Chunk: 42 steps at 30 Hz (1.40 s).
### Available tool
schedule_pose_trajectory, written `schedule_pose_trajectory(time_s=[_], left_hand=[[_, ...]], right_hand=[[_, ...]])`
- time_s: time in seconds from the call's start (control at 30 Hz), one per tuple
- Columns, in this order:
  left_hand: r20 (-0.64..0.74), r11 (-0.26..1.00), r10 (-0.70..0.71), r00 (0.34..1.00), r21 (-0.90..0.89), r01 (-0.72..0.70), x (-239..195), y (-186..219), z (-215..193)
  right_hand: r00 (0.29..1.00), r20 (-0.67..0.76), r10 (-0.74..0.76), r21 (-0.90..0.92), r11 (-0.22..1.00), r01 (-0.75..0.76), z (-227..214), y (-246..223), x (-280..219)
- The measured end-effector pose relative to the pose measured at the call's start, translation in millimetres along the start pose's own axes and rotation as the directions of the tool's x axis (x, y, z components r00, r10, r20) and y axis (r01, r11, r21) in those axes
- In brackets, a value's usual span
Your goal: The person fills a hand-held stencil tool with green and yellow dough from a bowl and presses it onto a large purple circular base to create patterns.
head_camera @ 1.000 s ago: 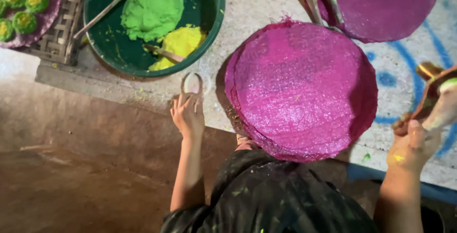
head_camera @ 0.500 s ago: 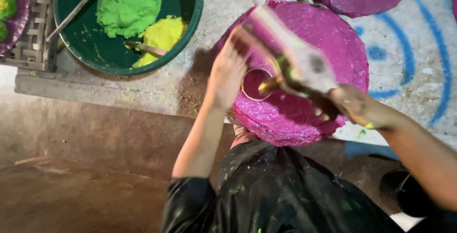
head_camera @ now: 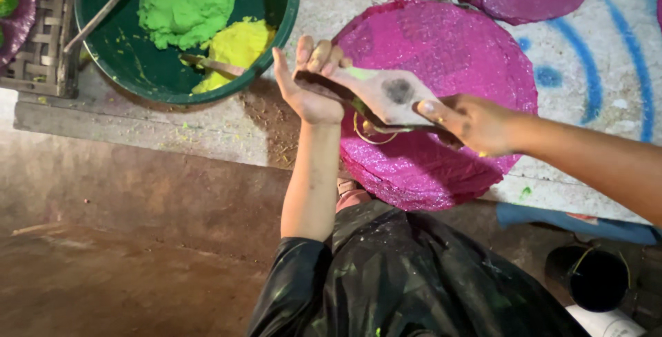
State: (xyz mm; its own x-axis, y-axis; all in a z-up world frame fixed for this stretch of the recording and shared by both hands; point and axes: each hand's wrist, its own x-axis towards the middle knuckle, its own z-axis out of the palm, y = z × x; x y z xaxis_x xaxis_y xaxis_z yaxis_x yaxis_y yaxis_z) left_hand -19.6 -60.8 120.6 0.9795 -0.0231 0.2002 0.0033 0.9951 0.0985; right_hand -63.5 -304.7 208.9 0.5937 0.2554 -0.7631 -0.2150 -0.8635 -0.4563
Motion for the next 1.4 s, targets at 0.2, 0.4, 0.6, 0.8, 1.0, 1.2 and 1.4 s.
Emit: schedule_pose_trajectory(time_s=[0.2,0.4,0.6,0.8,1.0,1.2,1.4], left_hand=[[-0.081,0.999,-0.012,0.997,-0.052,0.007,-13.1,-7.5,-20.7],[-0.116,0.999,-0.002,0.993,-0.035,-0.002,0.1,-34.1,-37.6],[-0.028,0.998,-0.003,1.000,0.055,0.005,21.8,-20.8,-29.0],[-0.035,0.989,0.031,0.999,0.146,-0.026,17.2,7.6,-13.0],[-0.203,0.998,0.011,0.979,0.064,0.002,-4.4,-4.7,-28.3],[0.001,0.998,-0.060,0.998,-0.032,0.060,4.2,-44.4,-41.6],[0.048,0.249,-0.181,0.982,0.968,-0.001,-26.3,-6.6,-23.2]], right_hand=[[0.996,-0.020,-0.091,-0.014,0.996,0.090,4.7,9.9,4.8],[0.992,-0.120,0.027,-0.139,0.989,-0.044,-6.7,3.5,-5.6],[0.966,-0.237,-0.101,-0.077,0.993,0.085,0.5,-6.4,0.1],[0.897,-0.292,-0.332,-0.003,0.938,0.346,20.3,-6.4,17.1],[0.989,-0.129,-0.077,0.092,0.992,0.089,25.5,6.0,12.7],[0.976,-0.209,0.064,-0.018,0.997,-0.070,0.8,37.7,8.7],[0.865,-0.471,-0.176,0.312,0.883,0.349,-9.1,125.0,2.2]])
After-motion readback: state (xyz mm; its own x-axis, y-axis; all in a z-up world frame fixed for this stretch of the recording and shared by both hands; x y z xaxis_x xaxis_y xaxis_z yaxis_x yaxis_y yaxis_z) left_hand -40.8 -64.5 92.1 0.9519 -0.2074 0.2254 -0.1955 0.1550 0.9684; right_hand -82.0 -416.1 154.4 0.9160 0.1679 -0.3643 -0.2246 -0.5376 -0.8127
